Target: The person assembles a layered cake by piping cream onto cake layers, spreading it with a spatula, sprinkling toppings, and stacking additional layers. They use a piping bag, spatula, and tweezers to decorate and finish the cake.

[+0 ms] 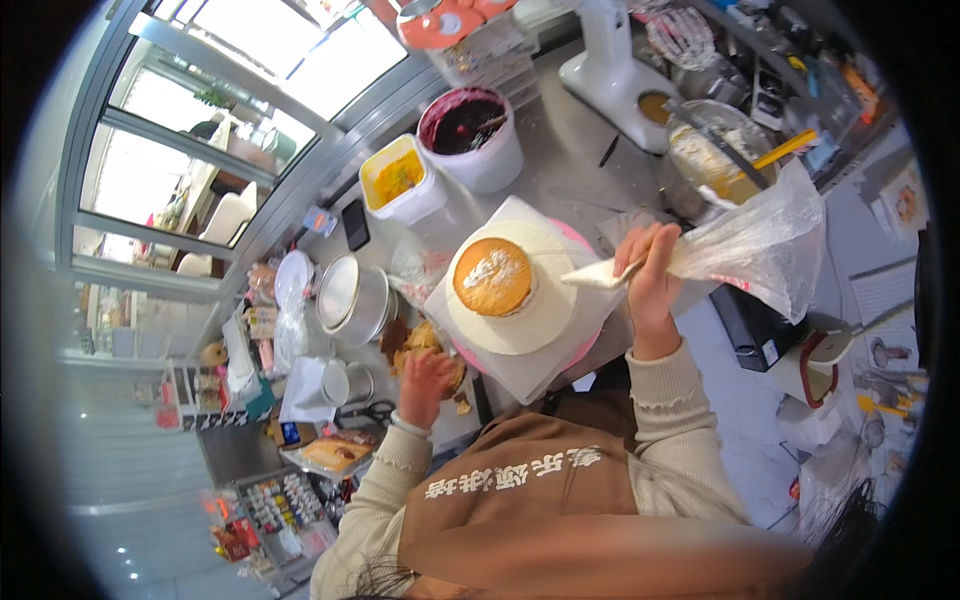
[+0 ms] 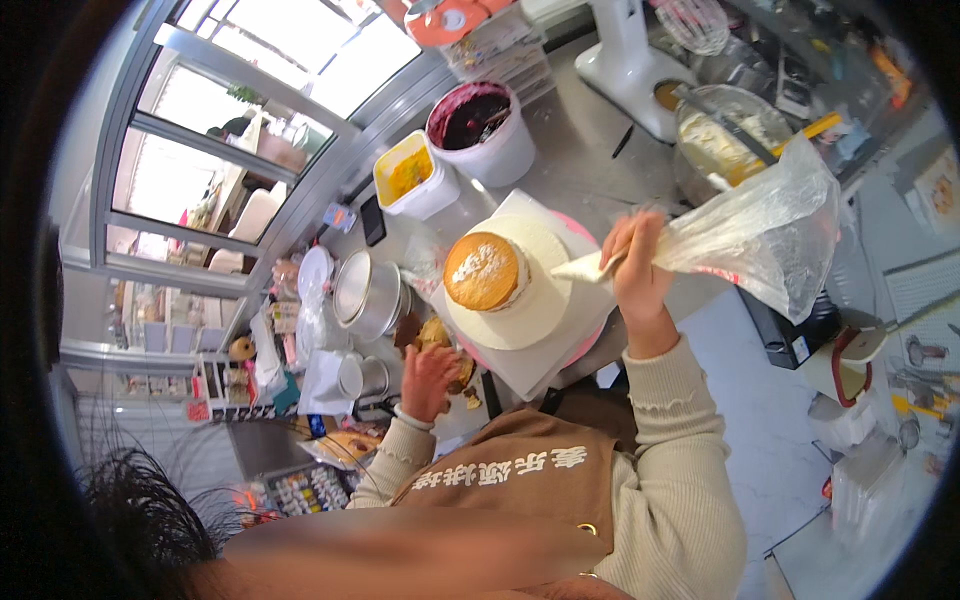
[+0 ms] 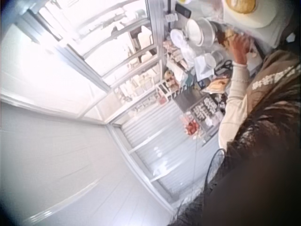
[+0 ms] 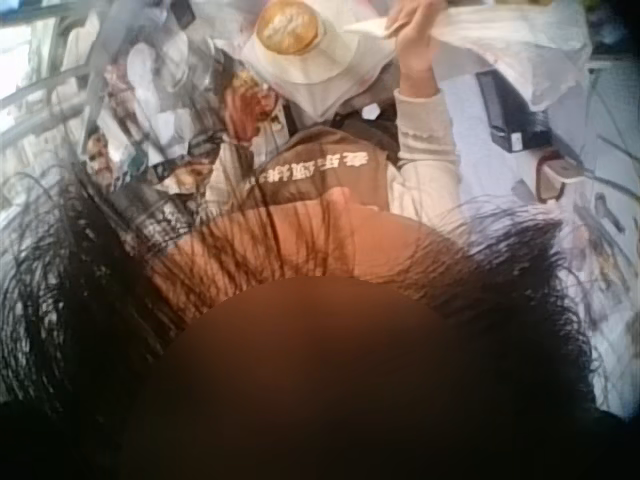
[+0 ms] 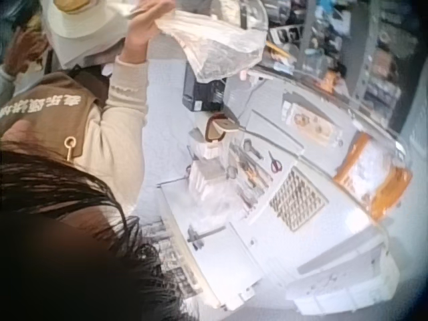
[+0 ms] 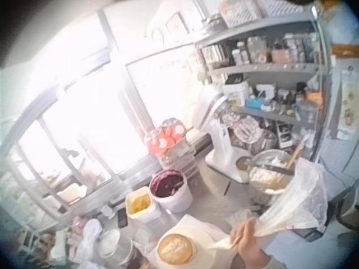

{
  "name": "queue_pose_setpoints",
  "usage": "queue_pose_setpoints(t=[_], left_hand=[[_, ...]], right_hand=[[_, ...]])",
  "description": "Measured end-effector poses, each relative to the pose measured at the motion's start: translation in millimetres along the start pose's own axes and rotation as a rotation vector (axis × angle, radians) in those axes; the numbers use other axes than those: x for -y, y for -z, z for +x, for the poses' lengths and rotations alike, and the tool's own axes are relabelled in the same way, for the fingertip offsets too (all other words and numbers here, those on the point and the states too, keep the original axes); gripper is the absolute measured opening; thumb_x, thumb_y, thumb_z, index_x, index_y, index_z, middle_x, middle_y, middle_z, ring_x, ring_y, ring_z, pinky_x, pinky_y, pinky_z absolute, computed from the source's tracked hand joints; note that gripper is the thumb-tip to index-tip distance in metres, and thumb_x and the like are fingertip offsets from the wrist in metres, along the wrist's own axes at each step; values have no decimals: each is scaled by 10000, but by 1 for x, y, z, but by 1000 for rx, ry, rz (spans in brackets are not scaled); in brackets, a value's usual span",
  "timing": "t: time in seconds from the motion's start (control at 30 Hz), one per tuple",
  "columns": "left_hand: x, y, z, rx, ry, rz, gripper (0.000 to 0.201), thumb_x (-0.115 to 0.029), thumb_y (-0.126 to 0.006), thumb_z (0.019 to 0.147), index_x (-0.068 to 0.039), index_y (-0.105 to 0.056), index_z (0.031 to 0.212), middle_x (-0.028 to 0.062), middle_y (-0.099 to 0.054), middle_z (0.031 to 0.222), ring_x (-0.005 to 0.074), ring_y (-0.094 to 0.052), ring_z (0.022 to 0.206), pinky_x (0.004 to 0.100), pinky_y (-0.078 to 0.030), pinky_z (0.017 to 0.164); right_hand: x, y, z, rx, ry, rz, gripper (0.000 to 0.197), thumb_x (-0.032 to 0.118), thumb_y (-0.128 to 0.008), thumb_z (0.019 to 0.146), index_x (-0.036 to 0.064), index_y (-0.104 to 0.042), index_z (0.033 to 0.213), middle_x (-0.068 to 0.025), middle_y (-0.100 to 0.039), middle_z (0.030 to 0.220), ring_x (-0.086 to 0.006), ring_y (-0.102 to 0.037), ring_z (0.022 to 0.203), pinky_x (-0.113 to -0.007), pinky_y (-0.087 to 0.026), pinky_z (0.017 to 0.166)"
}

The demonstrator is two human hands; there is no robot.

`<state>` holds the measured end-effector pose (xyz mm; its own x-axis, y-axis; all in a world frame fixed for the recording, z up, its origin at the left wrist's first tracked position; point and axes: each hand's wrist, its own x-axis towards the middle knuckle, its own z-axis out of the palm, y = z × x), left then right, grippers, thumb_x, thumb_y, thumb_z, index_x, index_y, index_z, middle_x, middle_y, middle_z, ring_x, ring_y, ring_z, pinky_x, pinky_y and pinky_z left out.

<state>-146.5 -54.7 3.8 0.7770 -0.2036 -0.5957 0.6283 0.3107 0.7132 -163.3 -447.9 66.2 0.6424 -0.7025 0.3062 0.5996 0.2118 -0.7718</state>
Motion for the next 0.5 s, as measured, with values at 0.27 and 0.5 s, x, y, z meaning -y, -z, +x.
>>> queue_pose_setpoints(t=[0.27,0.5], left_hand=[[-32,-164,-84,767,-847,582,358,-108,-546,977,2,-514,1316,52,-579,1086,127,-553,861,252,-467,764],[15,-299,-82,899,-387,366,267,-205,-557,1061,-14,-593,1243,51,-634,1154,97,-614,884,267,-525,730]], right_hand=[[71,73,-36,415,516,-1039,162,182,-745,856,48,-689,928,-78,-638,714,-322,-622,622,-404,-505,611],[125,126,-32,610,443,-1436,287,274,-765,763,53,-597,834,-105,-600,712,-338,-630,670,-412,-492,590]])
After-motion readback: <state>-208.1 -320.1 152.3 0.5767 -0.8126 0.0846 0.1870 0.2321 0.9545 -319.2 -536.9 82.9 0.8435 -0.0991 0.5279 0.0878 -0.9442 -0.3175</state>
